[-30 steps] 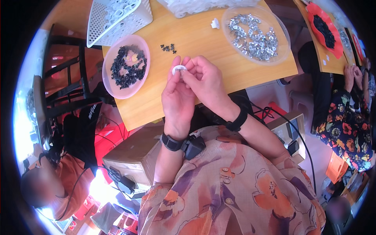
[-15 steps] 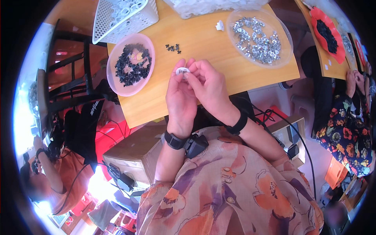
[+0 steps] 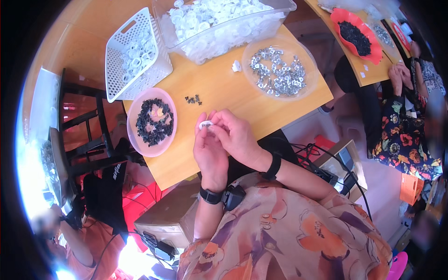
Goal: Assembling small plastic components by hand at a workshop table.
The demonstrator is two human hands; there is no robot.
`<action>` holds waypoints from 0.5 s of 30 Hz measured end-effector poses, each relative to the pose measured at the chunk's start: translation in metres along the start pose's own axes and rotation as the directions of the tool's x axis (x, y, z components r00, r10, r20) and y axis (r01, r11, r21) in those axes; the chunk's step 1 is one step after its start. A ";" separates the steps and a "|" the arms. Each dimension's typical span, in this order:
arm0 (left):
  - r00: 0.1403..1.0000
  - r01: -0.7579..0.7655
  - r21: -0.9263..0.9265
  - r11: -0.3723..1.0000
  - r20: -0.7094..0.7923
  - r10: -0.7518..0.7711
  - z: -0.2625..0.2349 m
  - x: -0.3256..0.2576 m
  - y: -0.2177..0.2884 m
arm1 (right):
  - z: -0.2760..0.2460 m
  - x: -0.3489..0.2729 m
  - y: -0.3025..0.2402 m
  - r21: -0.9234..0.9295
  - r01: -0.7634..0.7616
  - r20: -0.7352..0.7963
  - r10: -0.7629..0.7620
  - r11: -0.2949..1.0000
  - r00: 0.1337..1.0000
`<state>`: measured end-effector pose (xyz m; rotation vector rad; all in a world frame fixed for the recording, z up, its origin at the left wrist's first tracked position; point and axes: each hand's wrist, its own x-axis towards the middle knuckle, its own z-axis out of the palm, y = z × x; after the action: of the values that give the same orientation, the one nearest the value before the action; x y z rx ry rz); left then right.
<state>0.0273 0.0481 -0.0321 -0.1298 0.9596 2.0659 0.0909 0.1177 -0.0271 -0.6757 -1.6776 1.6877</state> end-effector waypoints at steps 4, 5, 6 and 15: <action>1.000 -0.013 -0.055 0.998 -0.001 0.013 -0.007 0.001 0.005 | 0.009 0.002 -0.003 -0.075 0.038 0.004 -0.038 0.996 0.999; 1.000 -0.008 -0.069 0.998 0.009 0.009 -0.010 0.002 0.007 | 0.011 0.002 -0.003 -0.135 0.108 0.004 -0.109 0.985 0.994; 1.000 -0.003 -0.083 0.997 0.020 0.005 -0.012 0.002 0.010 | 0.014 0.003 -0.003 -0.195 0.177 0.009 -0.178 0.965 0.984; 0.998 -0.031 -0.018 0.999 0.051 0.031 -0.027 -0.001 0.035 | 0.035 0.007 -0.009 -0.050 -0.026 0.087 0.030 0.998 0.996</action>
<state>-0.0037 0.0161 -0.0301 -0.0716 0.9178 2.0964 0.0609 0.0997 -0.0164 -0.6593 -1.7829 1.7236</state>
